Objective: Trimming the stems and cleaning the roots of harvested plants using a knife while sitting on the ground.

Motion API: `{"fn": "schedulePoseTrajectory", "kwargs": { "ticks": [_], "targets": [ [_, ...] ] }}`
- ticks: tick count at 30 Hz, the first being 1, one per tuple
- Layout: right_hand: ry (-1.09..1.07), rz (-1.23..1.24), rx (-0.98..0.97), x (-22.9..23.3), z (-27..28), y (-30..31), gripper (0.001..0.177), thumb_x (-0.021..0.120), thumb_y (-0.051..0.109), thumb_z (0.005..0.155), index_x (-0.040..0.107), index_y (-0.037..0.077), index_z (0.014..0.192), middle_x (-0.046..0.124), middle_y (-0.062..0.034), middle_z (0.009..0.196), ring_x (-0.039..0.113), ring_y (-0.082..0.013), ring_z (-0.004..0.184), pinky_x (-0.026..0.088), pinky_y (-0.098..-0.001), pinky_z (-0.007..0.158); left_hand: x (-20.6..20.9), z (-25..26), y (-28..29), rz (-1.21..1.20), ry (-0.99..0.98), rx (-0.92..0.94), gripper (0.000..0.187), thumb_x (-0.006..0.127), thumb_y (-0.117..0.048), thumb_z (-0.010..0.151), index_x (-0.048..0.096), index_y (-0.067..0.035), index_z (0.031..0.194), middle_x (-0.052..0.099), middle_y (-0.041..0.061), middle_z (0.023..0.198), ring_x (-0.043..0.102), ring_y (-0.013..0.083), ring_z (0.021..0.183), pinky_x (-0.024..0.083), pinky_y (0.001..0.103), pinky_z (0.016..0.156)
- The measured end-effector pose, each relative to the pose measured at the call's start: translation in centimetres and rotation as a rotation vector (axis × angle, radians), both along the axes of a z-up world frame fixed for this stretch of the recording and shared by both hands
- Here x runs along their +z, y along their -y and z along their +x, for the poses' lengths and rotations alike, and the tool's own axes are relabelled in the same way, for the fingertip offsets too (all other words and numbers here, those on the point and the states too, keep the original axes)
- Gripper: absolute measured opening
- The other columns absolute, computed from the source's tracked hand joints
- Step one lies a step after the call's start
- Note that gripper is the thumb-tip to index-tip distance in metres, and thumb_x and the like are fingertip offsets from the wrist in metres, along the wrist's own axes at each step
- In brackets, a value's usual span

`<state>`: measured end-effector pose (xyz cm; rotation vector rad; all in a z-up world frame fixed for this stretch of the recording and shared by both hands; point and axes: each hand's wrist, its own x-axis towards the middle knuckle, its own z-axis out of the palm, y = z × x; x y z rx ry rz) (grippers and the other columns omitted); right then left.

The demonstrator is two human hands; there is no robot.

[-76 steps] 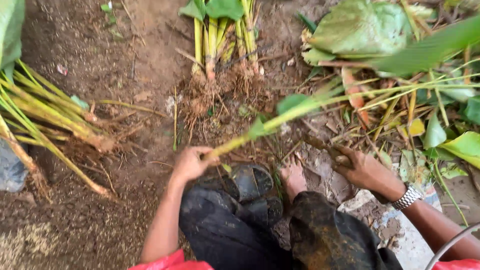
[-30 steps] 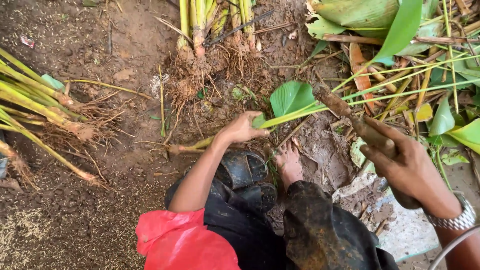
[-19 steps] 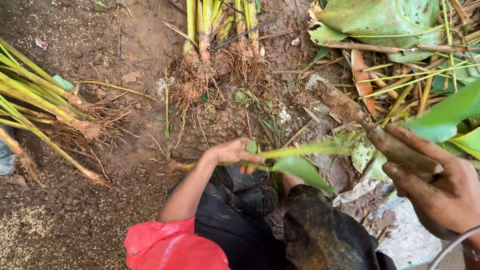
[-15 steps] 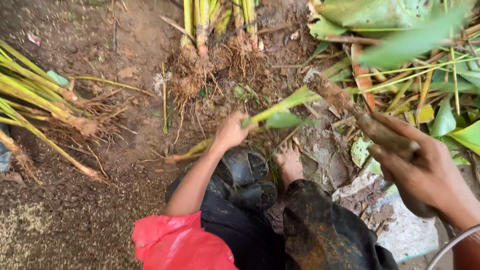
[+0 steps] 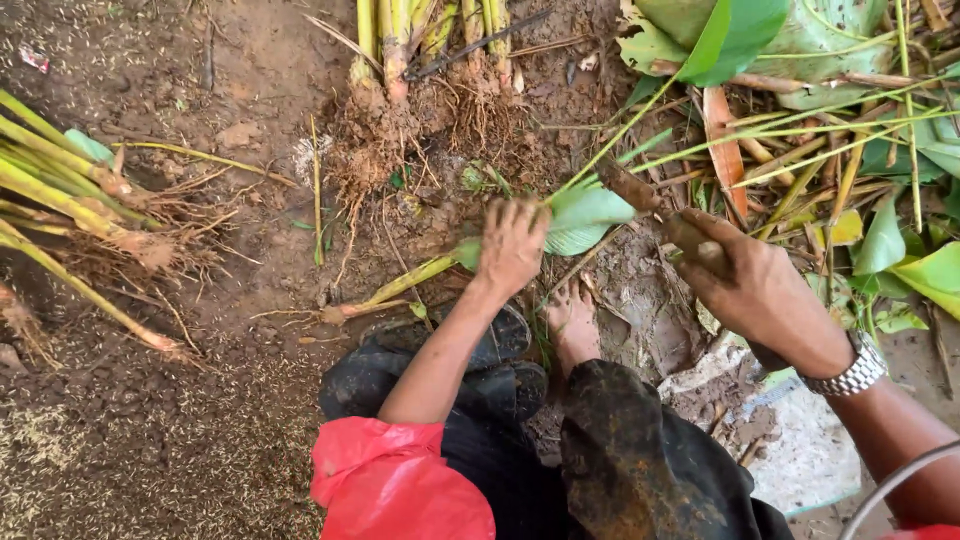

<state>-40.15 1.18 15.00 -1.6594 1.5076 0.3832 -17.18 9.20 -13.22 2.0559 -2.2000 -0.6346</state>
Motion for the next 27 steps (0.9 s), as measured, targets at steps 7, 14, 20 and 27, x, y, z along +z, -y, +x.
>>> {"fn": "schedulePoseTrajectory", "kwargs": {
  "ticks": [7,14,20,27],
  "targets": [
    [-0.034,0.086,0.009,0.1,-0.4,0.4,0.049,0.057,0.018,0.102,0.049,0.007,0.149,0.077,-0.0216,0.078,0.057,-0.0195,0.04,0.048,-0.0286,0.034,-0.4,-2.1,0.0,0.125,-0.119,-0.231,0.077,0.009,-0.066,0.098,0.064,-0.019,0.124,0.062,0.006,0.134,0.048,0.0362,0.135,0.019,0.064,0.117],
    [-0.036,0.149,0.061,0.5,1.2,-0.2,0.048,0.056,0.019,0.103,0.048,0.01,0.149,0.076,-0.0232,0.067,0.052,-0.0172,0.036,0.048,-0.0281,0.032,1.0,-2.5,1.5,0.108,-0.119,0.348,0.064,0.038,-0.059,0.102,0.054,-0.012,0.142,0.047,0.028,0.151,0.055,0.0504,0.127,0.064,0.058,0.077],
    [-0.02,0.148,0.042,-1.5,-0.5,-1.0,0.05,0.058,0.02,0.101,0.049,0.011,0.15,0.048,-0.013,0.047,0.038,-0.0141,0.034,0.035,-0.0261,0.028,-0.1,-2.9,1.1,0.173,-0.099,0.374,0.07,0.03,-0.066,0.099,0.072,-0.012,0.118,0.059,0.024,0.143,0.045,0.0469,0.141,0.028,0.07,0.117],
    [0.012,0.162,0.028,-2.0,0.4,-0.3,0.042,0.057,0.015,0.101,0.056,0.007,0.142,0.059,-0.0129,0.051,0.046,-0.0146,0.035,0.041,-0.0258,0.03,0.6,-3.0,0.9,0.168,-0.038,0.416,0.065,0.042,-0.063,0.1,0.066,-0.01,0.129,0.055,0.027,0.145,0.052,0.0519,0.132,0.061,0.065,0.082]
  ]
}}
